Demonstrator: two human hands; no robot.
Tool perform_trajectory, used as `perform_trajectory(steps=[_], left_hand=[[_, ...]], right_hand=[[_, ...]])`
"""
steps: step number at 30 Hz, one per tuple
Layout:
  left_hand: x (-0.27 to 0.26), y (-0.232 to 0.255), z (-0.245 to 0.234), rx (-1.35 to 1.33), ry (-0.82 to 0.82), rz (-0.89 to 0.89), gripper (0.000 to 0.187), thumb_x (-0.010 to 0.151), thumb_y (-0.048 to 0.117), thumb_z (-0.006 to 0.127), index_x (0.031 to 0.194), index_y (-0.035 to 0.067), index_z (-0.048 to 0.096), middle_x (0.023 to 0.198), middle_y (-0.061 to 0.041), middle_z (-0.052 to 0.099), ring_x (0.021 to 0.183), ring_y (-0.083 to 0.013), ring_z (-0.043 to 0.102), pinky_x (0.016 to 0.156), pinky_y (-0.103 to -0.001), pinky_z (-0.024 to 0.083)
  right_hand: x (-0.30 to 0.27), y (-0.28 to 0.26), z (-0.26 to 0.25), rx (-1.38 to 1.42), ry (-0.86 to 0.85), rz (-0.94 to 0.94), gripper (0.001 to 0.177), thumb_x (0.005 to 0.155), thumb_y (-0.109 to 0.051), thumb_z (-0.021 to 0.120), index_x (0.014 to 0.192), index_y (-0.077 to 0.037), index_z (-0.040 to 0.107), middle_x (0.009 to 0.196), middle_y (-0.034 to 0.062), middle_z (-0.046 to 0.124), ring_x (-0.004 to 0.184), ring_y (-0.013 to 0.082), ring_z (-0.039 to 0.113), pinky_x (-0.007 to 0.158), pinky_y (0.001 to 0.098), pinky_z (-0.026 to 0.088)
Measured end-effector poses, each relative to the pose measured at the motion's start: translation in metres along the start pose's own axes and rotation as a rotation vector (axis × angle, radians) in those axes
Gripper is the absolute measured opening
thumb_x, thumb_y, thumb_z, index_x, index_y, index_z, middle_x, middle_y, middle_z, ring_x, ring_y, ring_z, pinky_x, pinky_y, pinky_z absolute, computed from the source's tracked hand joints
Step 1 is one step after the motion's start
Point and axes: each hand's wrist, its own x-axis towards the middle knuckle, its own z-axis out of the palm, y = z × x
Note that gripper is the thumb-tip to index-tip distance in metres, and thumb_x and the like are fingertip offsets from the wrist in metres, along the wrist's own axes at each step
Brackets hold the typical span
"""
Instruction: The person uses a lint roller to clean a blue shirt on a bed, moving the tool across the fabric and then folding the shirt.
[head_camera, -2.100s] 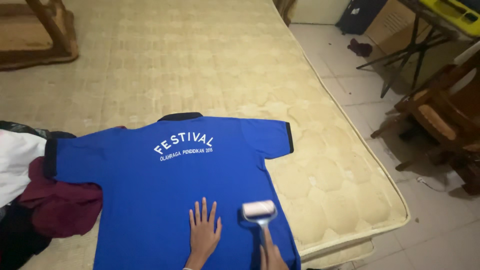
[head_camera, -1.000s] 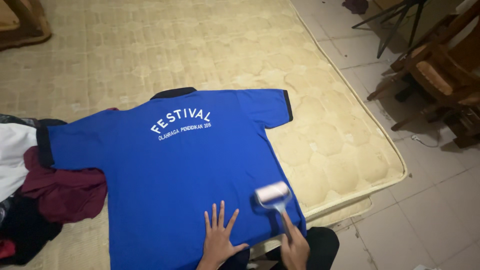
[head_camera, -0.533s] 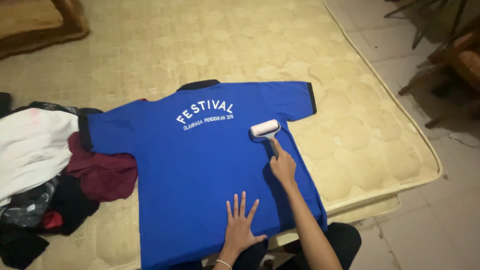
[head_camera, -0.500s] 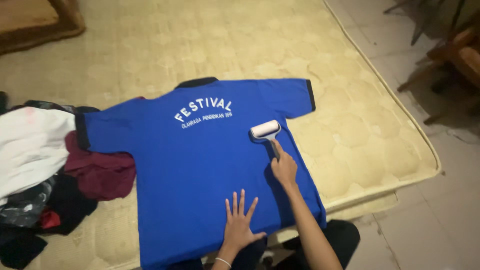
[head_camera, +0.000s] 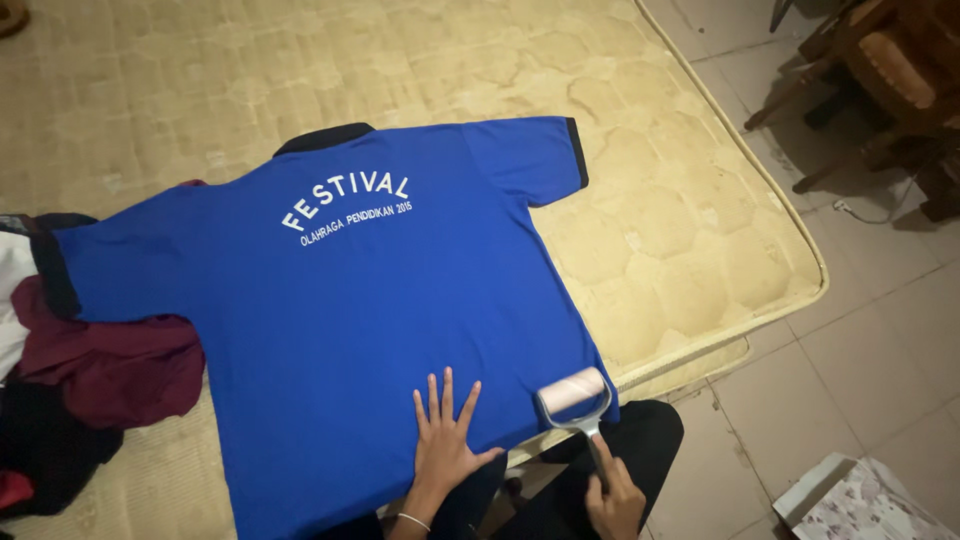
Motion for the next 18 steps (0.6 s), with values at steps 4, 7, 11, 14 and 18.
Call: perform_trajectory(steps=[4, 7, 11, 14, 18], left_hand=[[-0.002, 0.000, 0.002, 0.011, 0.102, 0.046, 0.121, 0.061, 0.075, 0.081, 0.157, 0.022, 0.028, 0.168, -0.028, 0.004, 0.150, -0.0500, -0.001, 0.116, -0.070, 0.000], [-0.003, 0.002, 0.000, 0.009, 0.086, 0.037, 0.121, 0.061, 0.074, 0.082, 0.157, 0.022, 0.028, 0.167, -0.028, 0.005, 0.150, -0.0501, 0.000, 0.116, -0.070, 0.000], [-0.006, 0.003, -0.003, -0.029, 0.099, 0.036, 0.121, 0.061, 0.072, 0.084, 0.157, 0.022, 0.031, 0.164, -0.027, 0.006, 0.151, -0.0493, 0.001, 0.117, -0.069, 0.001], [-0.006, 0.002, -0.004, -0.051, 0.115, 0.041, 0.120, 0.060, 0.070, 0.086, 0.157, 0.023, 0.032, 0.164, -0.026, 0.007, 0.151, -0.0489, 0.002, 0.118, -0.068, 0.002], [-0.006, 0.003, -0.003, -0.061, 0.094, 0.024, 0.119, 0.059, 0.069, 0.086, 0.155, 0.023, 0.033, 0.164, -0.025, 0.008, 0.151, -0.0484, 0.001, 0.118, -0.067, 0.002]], right_hand=[[0.046, -0.027, 0.016, 0.002, -0.071, 0.047, 0.067, 0.081, -0.005, 0.058, 0.142, -0.031, 0.058, 0.082, 0.0066, 0.068, 0.062, 0.0287, 0.068, 0.058, 0.0391, 0.054], [0.102, -0.062, 0.029, 0.028, -0.109, 0.011, 0.069, 0.081, -0.005, 0.057, 0.145, -0.033, 0.056, 0.085, 0.0094, 0.070, 0.071, 0.0318, 0.069, 0.066, 0.0427, 0.054], [0.162, -0.095, 0.040, 0.055, -0.166, -0.029, 0.071, 0.082, -0.008, 0.059, 0.149, -0.031, 0.053, 0.090, 0.0180, 0.068, 0.082, 0.0394, 0.067, 0.074, 0.0476, 0.053], [0.164, -0.096, 0.035, 0.048, -0.225, 0.001, 0.072, 0.081, -0.009, 0.059, 0.149, -0.032, 0.053, 0.090, 0.0185, 0.068, 0.083, 0.0393, 0.067, 0.075, 0.0477, 0.053], [0.110, -0.051, 0.022, 0.076, -0.131, -0.028, 0.068, 0.080, -0.007, 0.058, 0.145, -0.029, 0.056, 0.098, 0.0163, 0.072, 0.085, 0.0381, 0.069, 0.073, 0.0445, 0.055]])
